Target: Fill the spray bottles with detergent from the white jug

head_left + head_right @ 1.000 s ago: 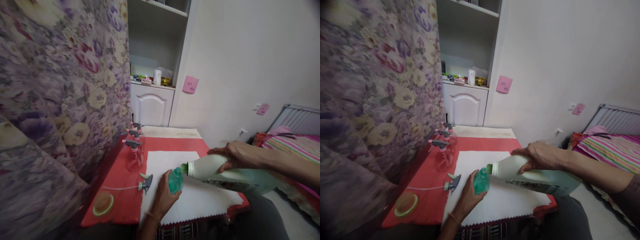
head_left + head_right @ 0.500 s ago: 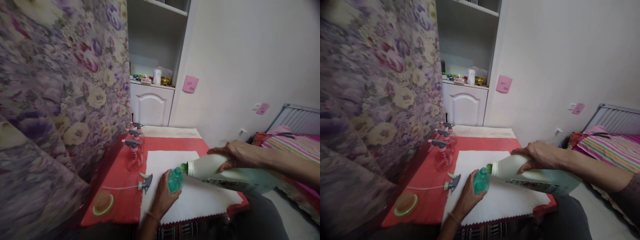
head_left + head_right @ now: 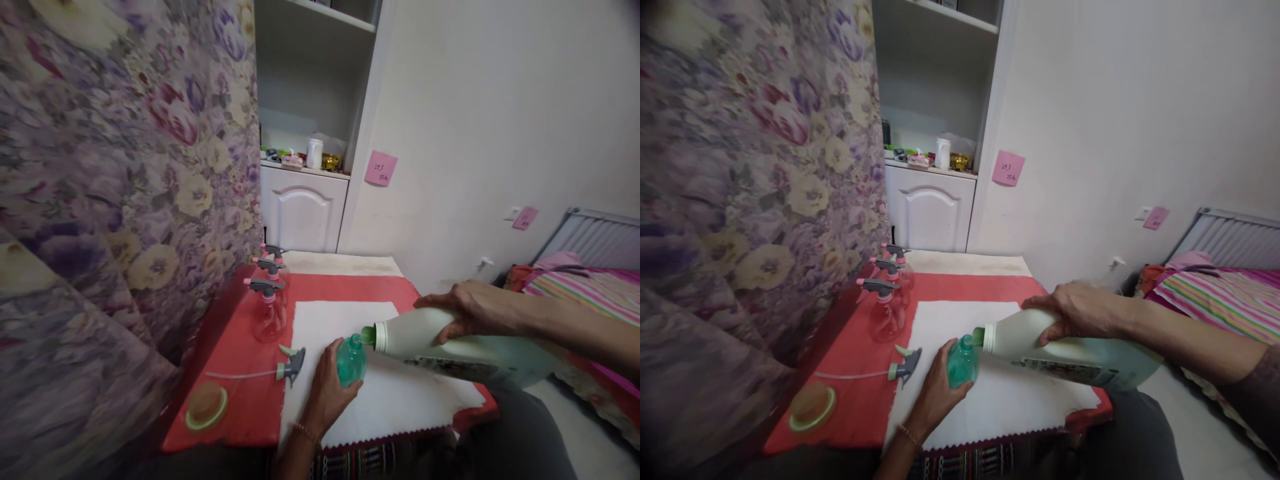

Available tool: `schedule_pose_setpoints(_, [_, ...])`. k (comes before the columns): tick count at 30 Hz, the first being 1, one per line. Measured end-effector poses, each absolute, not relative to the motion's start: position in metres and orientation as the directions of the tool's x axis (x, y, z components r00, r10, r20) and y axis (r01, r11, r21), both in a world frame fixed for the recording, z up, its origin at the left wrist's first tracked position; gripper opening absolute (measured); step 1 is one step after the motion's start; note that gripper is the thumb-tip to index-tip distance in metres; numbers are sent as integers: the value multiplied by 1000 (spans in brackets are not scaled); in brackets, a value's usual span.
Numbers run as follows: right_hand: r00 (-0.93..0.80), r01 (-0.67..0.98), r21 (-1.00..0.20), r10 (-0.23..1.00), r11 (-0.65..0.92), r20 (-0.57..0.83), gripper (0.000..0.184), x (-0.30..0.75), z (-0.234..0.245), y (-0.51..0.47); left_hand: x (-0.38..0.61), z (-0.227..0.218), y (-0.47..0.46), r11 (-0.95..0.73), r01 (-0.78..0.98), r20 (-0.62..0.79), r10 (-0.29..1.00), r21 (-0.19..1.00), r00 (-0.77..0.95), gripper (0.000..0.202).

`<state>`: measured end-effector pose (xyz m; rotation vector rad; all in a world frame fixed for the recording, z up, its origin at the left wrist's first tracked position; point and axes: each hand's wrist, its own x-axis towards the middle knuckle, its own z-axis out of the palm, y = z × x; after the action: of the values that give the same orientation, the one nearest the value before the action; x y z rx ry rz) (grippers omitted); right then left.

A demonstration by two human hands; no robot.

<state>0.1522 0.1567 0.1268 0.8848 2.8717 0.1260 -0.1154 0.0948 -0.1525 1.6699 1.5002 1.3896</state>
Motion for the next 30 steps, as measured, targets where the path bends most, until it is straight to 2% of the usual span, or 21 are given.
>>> schedule_pose_setpoints(16, [-806,567,121,579,814,-119,64,150,129,155,-115,-151,95,-251,413,325,938,876,-119,80])
schedule_pose_setpoints(30, [-810,559,122,571,820,-129,63,147,132,152,-115,-155,96,-278,417,359,924,866,-129,80])
